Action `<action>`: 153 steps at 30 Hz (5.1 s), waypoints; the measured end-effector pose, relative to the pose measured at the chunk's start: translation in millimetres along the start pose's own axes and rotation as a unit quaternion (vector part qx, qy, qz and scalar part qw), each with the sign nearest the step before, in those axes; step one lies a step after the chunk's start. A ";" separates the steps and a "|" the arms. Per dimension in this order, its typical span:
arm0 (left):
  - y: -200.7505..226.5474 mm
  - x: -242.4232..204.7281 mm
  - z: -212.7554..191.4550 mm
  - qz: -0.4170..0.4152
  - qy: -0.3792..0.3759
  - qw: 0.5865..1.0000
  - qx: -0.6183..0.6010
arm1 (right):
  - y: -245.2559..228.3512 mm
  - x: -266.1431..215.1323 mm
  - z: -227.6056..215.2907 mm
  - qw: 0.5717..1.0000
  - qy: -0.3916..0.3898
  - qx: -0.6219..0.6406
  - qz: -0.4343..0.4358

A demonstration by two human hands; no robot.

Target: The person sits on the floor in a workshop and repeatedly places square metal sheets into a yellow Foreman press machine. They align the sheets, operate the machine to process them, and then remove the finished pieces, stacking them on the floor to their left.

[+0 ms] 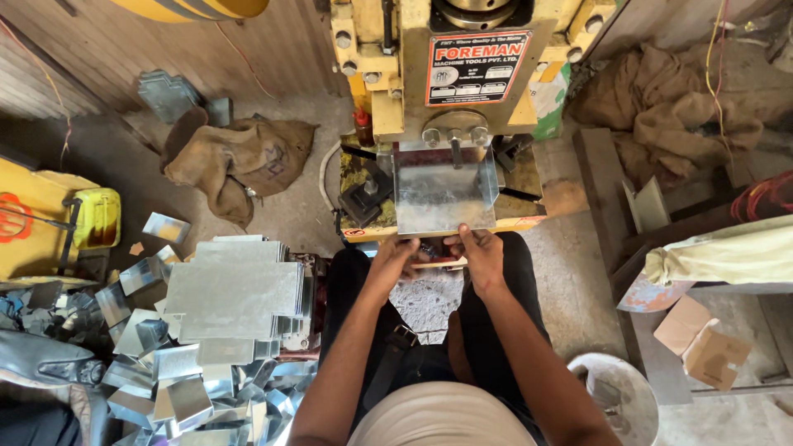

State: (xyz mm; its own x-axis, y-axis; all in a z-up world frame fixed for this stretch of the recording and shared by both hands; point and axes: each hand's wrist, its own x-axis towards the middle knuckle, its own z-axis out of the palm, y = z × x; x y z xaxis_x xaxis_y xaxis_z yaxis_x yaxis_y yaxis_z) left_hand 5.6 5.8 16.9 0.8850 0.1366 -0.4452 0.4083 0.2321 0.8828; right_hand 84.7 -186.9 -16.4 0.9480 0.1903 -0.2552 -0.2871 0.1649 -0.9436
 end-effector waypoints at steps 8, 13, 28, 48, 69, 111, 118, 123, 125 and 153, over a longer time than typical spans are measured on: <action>-7.0 -15.9 16.1 -0.010 -0.122 0.985 0.120 | 8.8 2.4 -5.7 1.000 0.024 -0.009 0.007; -6.1 5.8 24.6 0.038 -0.107 0.991 0.072 | 11.4 -3.9 -20.9 0.999 -0.025 -0.023 -0.021; 17.0 24.7 50.5 -0.077 -0.213 0.939 -0.258 | -24.1 -5.4 -47.6 0.964 -0.042 0.239 0.110; 25.1 9.8 19.9 0.161 0.128 0.972 0.115 | -45.9 2.5 1.5 0.988 -0.034 0.142 -0.053; 3.8 52.3 14.8 0.283 0.189 0.940 0.025 | -41.3 34.4 -13.0 0.996 0.083 -0.015 -0.041; 56.7 168.8 23.7 0.165 -0.004 0.978 0.129 | -45.7 76.9 -72.0 0.973 0.122 0.188 0.048; 39.1 150.5 -25.1 0.173 0.003 0.957 0.233 | -6.5 73.4 -43.3 0.956 0.157 0.246 0.022; -69.4 99.4 -42.6 0.123 0.071 0.963 0.227 | 18.9 36.2 -34.2 0.962 0.163 0.215 0.045; -118.2 64.9 -39.3 0.101 0.106 0.962 0.231 | 23.8 18.7 -22.1 0.967 0.156 0.193 0.055; -186.4 -155.1 -159.2 0.027 0.495 0.848 -0.189 | 41.5 -77.8 71.3 0.956 -0.292 0.023 0.026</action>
